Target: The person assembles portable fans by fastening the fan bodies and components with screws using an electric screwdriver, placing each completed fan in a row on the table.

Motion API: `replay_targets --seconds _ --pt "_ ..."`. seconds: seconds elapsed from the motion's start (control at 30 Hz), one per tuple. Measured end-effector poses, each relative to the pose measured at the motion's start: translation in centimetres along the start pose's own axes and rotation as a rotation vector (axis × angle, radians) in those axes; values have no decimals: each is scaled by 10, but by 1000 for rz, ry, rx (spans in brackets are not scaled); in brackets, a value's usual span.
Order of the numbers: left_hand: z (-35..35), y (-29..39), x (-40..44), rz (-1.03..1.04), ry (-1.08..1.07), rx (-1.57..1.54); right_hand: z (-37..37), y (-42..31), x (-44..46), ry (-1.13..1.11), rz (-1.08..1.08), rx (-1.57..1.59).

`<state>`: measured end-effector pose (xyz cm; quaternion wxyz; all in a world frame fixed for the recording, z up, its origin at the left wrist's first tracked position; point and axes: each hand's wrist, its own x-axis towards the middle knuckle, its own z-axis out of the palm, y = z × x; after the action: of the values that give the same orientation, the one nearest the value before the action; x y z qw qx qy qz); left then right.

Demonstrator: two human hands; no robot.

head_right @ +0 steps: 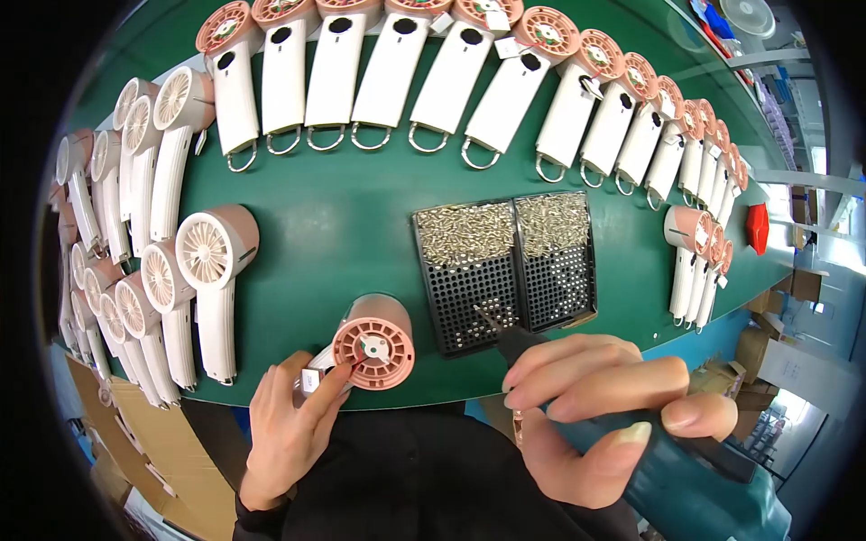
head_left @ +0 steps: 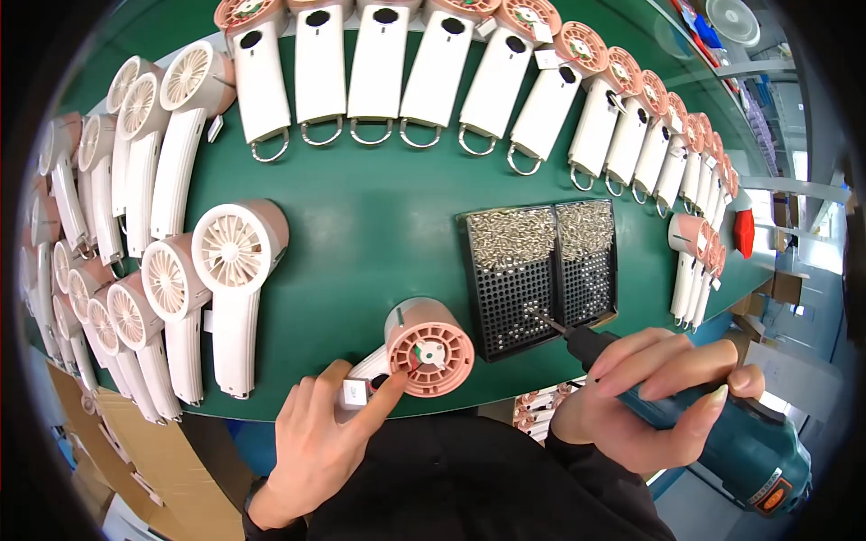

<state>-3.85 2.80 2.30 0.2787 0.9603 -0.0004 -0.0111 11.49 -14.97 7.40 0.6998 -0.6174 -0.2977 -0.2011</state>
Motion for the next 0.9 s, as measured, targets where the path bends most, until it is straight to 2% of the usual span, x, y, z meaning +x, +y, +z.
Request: replay_targets --seconds 0.23,0.37,0.5,0.63,0.7,0.83,0.9 --pt "-4 1 0 41 -3 93 -8 -1 0 -48 33 71" --pt "-9 2 0 71 -4 145 14 2 0 164 -18 25" --pt "-10 1 0 95 32 160 3 0 -1 46 -18 73" --pt "-8 -2 0 102 40 158 8 -3 0 33 -21 49" --pt "-8 -1 1 106 53 145 13 -8 1 85 -12 136" --pt "-13 3 2 46 -33 57 29 -16 7 58 -85 197" --pt "-12 2 1 38 -49 37 34 -19 6 -38 -61 220"
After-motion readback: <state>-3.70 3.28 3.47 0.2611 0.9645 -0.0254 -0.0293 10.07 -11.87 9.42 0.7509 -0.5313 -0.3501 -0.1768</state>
